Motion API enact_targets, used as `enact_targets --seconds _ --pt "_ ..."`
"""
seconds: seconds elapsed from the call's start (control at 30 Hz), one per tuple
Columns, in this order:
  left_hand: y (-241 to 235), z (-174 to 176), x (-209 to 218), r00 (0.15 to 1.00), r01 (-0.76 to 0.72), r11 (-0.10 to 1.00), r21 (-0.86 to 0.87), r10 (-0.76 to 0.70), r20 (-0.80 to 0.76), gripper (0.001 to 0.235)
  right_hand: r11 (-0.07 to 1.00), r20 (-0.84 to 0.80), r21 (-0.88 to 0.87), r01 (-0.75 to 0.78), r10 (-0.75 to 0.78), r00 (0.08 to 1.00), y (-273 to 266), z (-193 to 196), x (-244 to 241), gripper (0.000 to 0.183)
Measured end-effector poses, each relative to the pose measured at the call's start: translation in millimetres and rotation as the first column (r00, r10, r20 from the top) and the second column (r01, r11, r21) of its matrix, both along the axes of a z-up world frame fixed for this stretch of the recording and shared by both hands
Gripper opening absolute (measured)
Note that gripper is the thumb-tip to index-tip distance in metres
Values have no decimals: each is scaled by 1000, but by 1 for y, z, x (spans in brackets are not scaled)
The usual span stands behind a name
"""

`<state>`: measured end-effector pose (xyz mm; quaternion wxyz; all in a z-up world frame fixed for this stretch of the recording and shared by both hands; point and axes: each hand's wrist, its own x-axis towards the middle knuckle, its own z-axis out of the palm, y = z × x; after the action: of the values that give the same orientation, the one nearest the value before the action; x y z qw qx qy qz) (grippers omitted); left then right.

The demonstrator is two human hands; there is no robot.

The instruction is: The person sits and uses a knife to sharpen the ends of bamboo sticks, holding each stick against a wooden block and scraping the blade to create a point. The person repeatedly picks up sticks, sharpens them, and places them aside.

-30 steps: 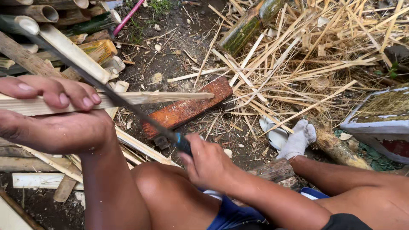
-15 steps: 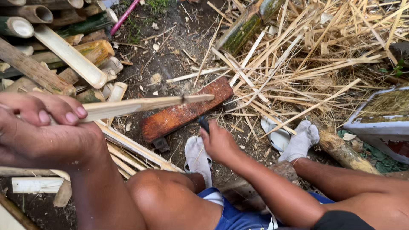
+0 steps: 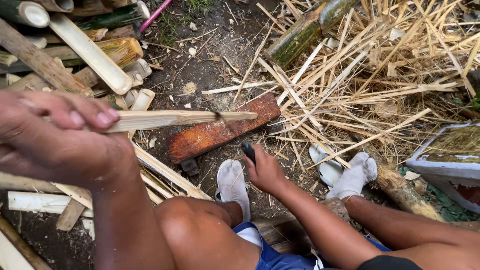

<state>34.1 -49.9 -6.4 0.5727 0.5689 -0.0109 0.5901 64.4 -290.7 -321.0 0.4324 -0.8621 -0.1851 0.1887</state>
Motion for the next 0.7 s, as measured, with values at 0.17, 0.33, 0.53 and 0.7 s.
enact_targets --seconds 0.17,0.33,0.53,0.7 --pt "-20 0 3 997 78 994 -80 -79 -4 42 920 -63 -345 185 -220 974 7 -29 30 39" --pt "-22 1 4 995 89 994 -58 -91 -31 44 993 -5 -105 60 -61 998 -4 -29 6 37" --pt "-16 2 10 994 98 983 -152 -104 -31 37 912 -161 -361 194 -266 950 -7 -50 29 40" --pt "-12 12 -13 876 443 881 -166 -464 -128 28 990 -53 -98 101 -106 993 -10 47 -10 35"
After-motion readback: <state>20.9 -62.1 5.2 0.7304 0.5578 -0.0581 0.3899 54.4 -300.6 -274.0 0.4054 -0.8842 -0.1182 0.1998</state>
